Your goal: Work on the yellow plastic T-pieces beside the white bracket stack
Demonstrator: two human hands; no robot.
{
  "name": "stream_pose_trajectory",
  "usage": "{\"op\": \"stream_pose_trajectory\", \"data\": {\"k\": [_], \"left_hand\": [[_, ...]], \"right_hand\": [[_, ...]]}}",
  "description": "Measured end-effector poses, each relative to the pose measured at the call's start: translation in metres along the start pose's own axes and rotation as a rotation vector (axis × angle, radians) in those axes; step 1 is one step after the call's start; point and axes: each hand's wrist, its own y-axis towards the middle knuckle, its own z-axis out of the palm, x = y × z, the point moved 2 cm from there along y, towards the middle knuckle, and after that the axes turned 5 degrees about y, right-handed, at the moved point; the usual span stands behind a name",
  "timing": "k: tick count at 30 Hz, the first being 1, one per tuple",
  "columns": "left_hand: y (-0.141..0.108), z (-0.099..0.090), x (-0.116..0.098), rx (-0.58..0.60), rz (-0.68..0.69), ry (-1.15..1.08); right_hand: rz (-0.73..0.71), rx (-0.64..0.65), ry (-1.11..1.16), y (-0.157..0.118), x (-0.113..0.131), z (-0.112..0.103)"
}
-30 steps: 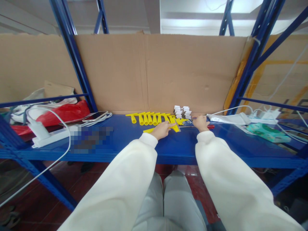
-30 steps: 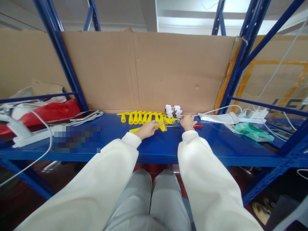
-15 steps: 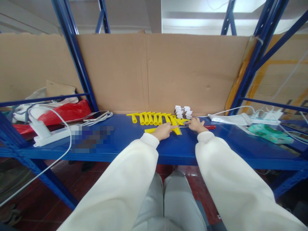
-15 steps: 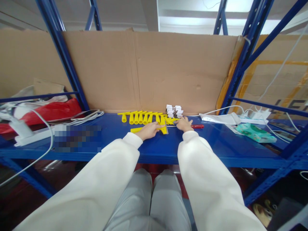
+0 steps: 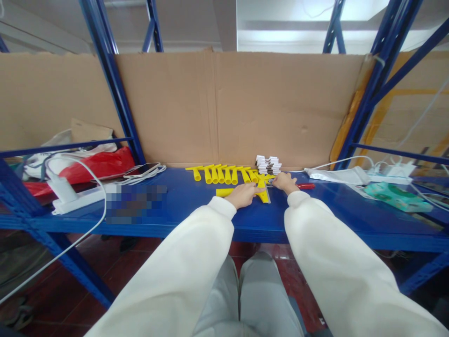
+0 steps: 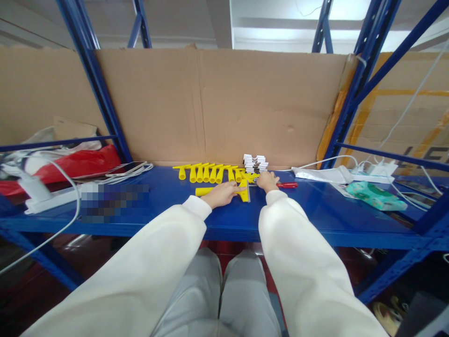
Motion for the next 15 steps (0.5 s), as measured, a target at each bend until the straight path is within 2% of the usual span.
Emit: {"op": "stream_pose_trajectory", "data": {"k": [4,6,11,15], "left_hand": [[0.0004,0.0003,-0.0005,-0.016,0.006,0.000],[0.0006,0.0004,-0.0006,-0.012,0.000,0.001],[0.0007,0.0001,-0.0007,-0.016,-0.004,-0.012],[0.0014,0.0028,0.0024,-0.027,-0.014,-0.043]], "right_hand": [[0.146,0.047,0.020,0.0056,0.0017,0.0015],[0.171,0.059,0.028,0.0051,0.0033,0.0004],[0.106,0.036,0.032,-0.0003,0.0056,-0.0014],[0.049,-0.080,0.171,-0.0035,0.0036,-0.0040]]}}
